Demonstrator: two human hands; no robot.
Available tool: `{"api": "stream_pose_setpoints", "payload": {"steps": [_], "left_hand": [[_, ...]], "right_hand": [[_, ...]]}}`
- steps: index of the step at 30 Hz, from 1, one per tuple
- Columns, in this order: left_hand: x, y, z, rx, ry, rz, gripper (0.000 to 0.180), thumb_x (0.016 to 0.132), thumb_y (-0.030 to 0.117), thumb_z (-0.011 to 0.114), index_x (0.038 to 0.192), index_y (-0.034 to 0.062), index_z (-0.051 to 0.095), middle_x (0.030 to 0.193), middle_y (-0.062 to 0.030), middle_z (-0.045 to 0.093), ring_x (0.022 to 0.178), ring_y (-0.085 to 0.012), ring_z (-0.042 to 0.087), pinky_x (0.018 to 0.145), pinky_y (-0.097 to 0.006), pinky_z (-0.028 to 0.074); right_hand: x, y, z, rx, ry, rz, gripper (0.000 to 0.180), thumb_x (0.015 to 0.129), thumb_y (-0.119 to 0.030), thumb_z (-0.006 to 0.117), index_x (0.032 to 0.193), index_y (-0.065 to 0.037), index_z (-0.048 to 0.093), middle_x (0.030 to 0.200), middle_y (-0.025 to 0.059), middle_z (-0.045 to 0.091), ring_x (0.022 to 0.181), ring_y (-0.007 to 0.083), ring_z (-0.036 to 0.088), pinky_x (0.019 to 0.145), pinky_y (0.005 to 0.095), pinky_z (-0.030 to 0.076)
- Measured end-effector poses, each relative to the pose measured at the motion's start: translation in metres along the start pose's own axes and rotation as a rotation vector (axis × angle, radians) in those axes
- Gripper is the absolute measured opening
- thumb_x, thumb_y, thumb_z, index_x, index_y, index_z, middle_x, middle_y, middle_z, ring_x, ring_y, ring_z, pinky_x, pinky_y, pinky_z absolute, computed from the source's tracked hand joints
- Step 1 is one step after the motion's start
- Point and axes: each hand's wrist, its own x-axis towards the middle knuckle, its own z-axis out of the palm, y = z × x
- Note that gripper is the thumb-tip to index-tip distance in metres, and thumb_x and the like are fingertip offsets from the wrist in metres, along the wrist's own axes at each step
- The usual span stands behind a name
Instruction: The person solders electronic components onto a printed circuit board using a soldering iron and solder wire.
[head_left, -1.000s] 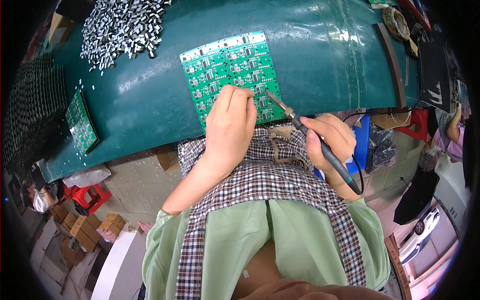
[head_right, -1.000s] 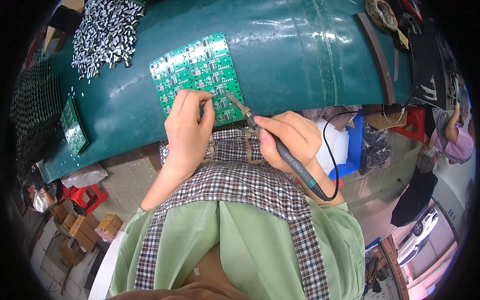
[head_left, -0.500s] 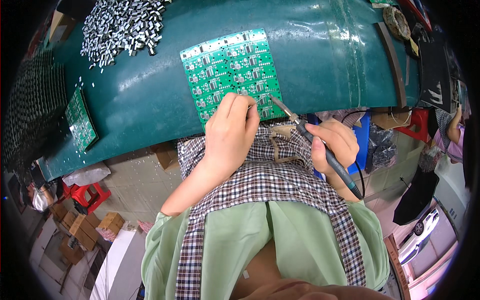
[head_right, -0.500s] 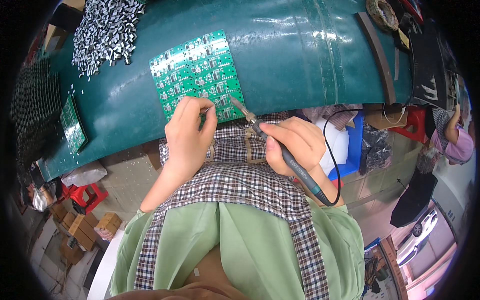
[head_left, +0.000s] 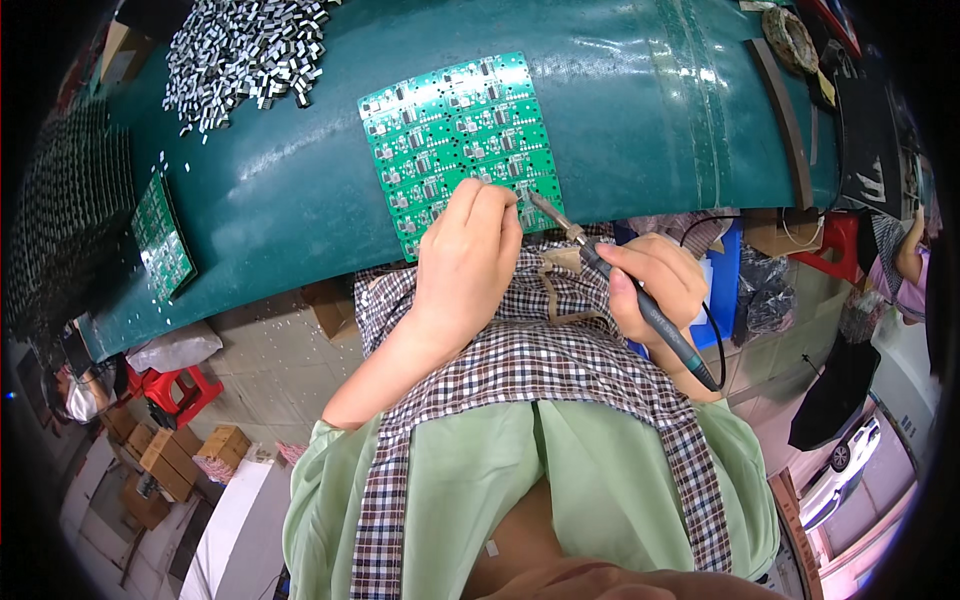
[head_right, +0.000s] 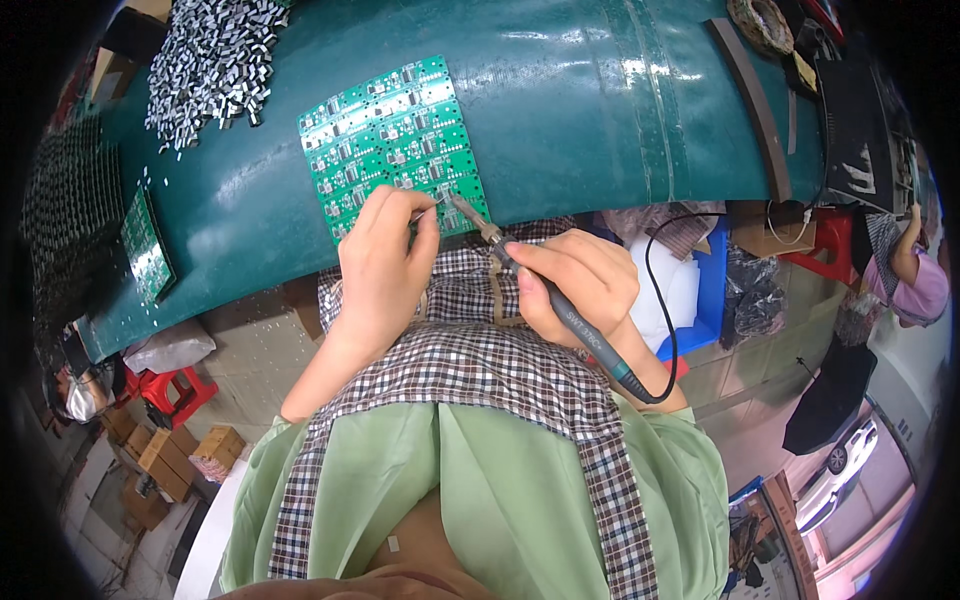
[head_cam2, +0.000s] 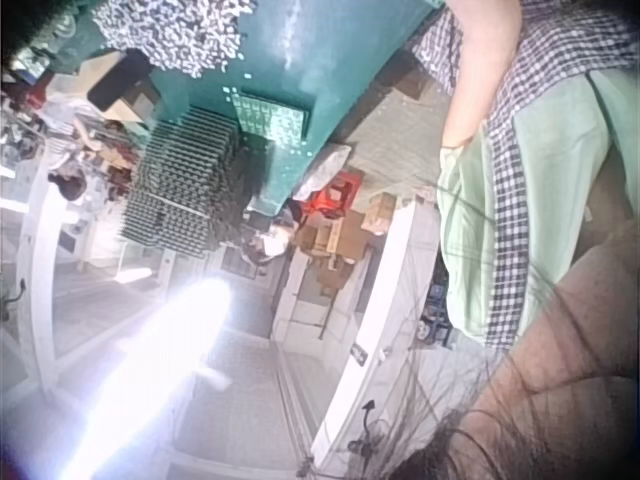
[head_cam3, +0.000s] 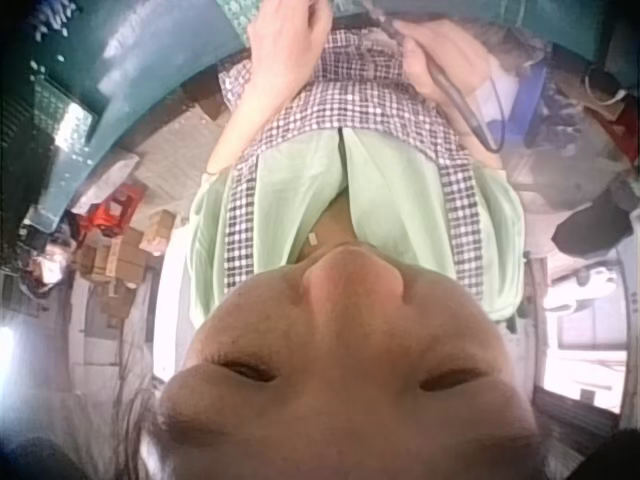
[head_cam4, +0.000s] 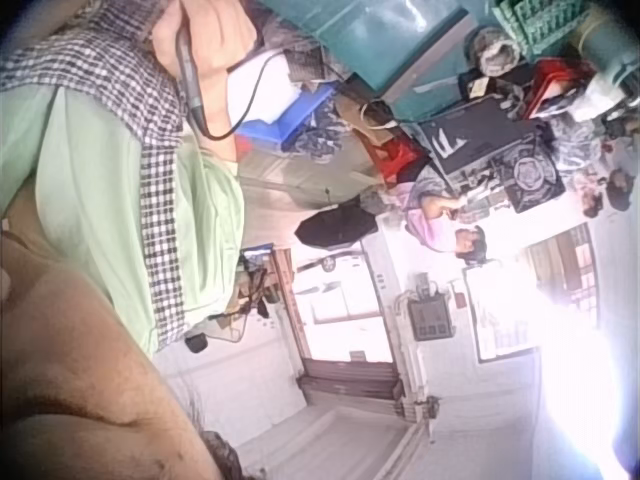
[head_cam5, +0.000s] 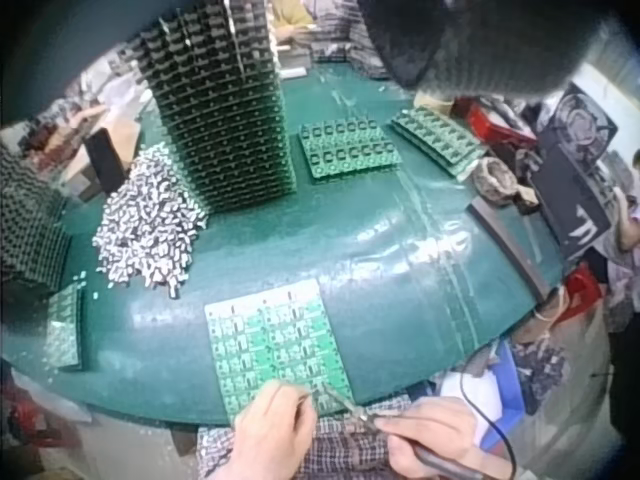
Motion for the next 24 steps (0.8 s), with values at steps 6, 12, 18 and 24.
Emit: {"api": "stream_pose_setpoints", "payload": {"steps": [6, 12, 18, 24], "left_hand": [[-0.001, 0.003, -0.002, 0.140, -0.030, 0.051, 0.013, 0.078, -0.002, 0.065, 0.088, 0.0027, 0.059, 0.082, -0.0105, 0.056, 0.070, -0.0282, 0.059, 0.059, -0.035, 0.047], [-0.008, 0.005, -0.004, 0.042, -0.017, 0.002, 0.013, 0.077, -0.003, 0.066, 0.088, 0.0024, 0.059, 0.082, -0.0095, 0.057, 0.067, -0.0243, 0.059, 0.056, -0.033, 0.047], [-0.013, 0.004, -0.003, 0.010, -0.020, 0.046, 0.014, 0.077, -0.005, 0.064, 0.089, 0.0007, 0.058, 0.082, -0.0100, 0.057, 0.061, -0.0226, 0.057, 0.053, -0.031, 0.045], [-0.013, 0.004, 0.000, -0.014, -0.027, 0.033, 0.014, 0.077, -0.005, 0.063, 0.089, 0.0007, 0.058, 0.083, -0.0102, 0.056, 0.061, -0.0232, 0.056, 0.053, -0.032, 0.045]], "right_hand": [[-0.005, -0.005, 0.001, -0.013, -0.002, 0.000, 0.017, 0.066, -0.004, 0.065, 0.082, 0.001, 0.069, 0.065, 0.0088, 0.062, 0.051, 0.0205, 0.060, 0.046, 0.0286, 0.046], [-0.012, -0.006, -0.007, -0.006, 0.045, -0.006, 0.016, 0.067, -0.006, 0.063, 0.081, 0.000, 0.069, 0.063, 0.0085, 0.061, 0.050, 0.0203, 0.059, 0.045, 0.0289, 0.045], [-0.017, -0.006, -0.007, -0.009, 0.017, -0.014, 0.015, 0.067, -0.006, 0.062, 0.079, 0.001, 0.069, 0.063, 0.0085, 0.061, 0.048, 0.0197, 0.057, 0.044, 0.0282, 0.044], [-0.017, -0.004, -0.003, 0.008, 0.035, -0.036, 0.017, 0.066, -0.005, 0.062, 0.080, 0.001, 0.069, 0.063, 0.0085, 0.061, 0.048, 0.0194, 0.057, 0.043, 0.0283, 0.044]]}}
